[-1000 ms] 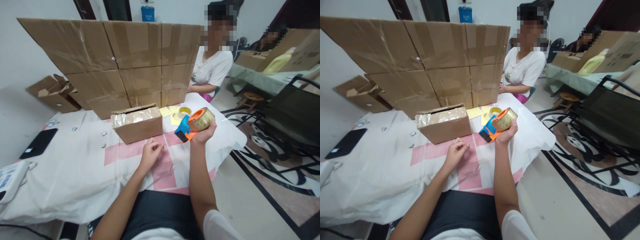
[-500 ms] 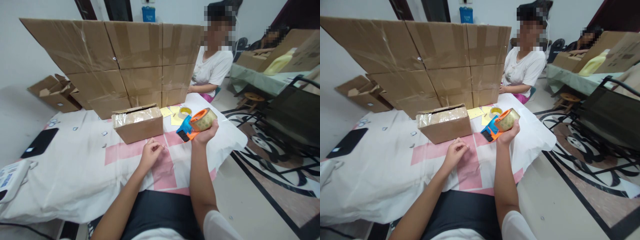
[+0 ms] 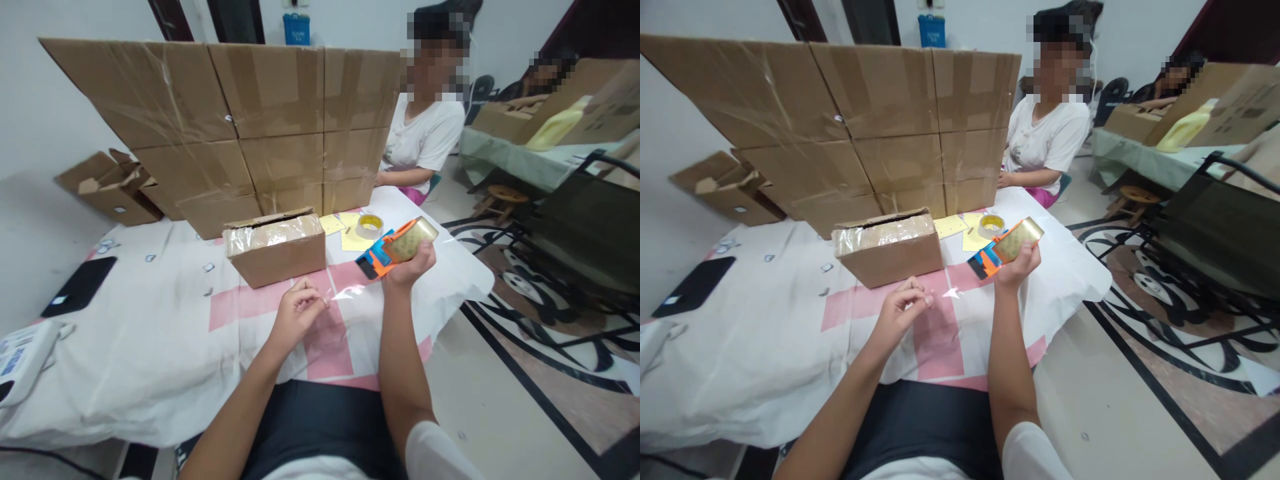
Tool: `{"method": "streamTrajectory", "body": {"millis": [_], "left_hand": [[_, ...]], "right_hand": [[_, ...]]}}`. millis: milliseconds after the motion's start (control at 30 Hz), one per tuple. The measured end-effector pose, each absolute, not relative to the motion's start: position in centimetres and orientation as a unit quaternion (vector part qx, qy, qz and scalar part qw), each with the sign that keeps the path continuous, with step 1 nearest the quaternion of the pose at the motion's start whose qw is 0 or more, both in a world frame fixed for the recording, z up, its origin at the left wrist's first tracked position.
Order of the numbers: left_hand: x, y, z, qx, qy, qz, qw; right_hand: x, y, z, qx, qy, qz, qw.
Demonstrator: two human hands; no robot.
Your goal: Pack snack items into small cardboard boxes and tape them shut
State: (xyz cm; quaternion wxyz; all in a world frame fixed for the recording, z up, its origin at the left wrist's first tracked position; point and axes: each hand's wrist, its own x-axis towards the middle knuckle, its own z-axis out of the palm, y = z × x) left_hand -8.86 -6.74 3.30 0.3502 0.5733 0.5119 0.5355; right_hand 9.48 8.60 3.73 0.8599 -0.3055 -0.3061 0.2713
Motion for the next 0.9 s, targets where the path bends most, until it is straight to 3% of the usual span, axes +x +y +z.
{"method": "streamTrajectory", "body": {"millis": [567, 767, 900], "left_hand": [[-9.8, -6.6, 2.9, 0.613, 0.522, 0.522, 0.283], [-10.2, -6.5, 2.5, 0.615, 0.532, 0.514, 0.273], [-10.2, -5.7, 1.7, 0.61, 0.542, 0.515, 0.262]], "right_hand": [[9.7, 8.3, 2.5, -0.297, -0.309, 0.222, 0.876], [9.4, 7.1, 3.9, -0.308, -0.291, 0.206, 0.882], [8.8, 5.2, 5.9, -0.296, -0.234, 0.267, 0.886]]}}
